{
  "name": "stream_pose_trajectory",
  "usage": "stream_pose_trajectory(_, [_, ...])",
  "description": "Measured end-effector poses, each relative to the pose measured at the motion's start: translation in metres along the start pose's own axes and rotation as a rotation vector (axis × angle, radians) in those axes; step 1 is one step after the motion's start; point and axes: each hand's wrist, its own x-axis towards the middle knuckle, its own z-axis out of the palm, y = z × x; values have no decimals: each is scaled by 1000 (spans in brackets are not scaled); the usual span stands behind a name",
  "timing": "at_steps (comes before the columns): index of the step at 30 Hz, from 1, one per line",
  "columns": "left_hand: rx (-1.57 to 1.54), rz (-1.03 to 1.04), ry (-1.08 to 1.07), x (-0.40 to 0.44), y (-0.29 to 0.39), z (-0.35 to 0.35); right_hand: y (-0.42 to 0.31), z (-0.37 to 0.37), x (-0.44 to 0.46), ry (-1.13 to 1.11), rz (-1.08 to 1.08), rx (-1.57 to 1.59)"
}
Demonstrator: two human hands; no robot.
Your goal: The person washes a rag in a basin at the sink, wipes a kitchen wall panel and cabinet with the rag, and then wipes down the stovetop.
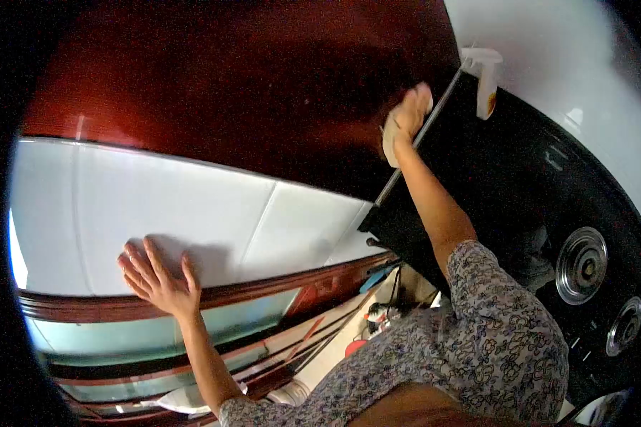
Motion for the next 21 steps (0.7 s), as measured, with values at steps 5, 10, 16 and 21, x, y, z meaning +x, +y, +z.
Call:
stream_pose_trajectory(5, [0,-18,1,0,1,0,-14,-1,-58,-130,97,-87])
stream_pose_trajectory(10, [-42,6,13,-1,-2,4,-295,-66,-64,-295,-582,416])
stream_pose_trajectory(16, [-12,35,7,-1,-4,6,-279,-55,-85,-281,-831,368])
stream_pose_trajectory(21, [22,66,2,-4,-9,11,-67,-68,-104,-439,-169,76])
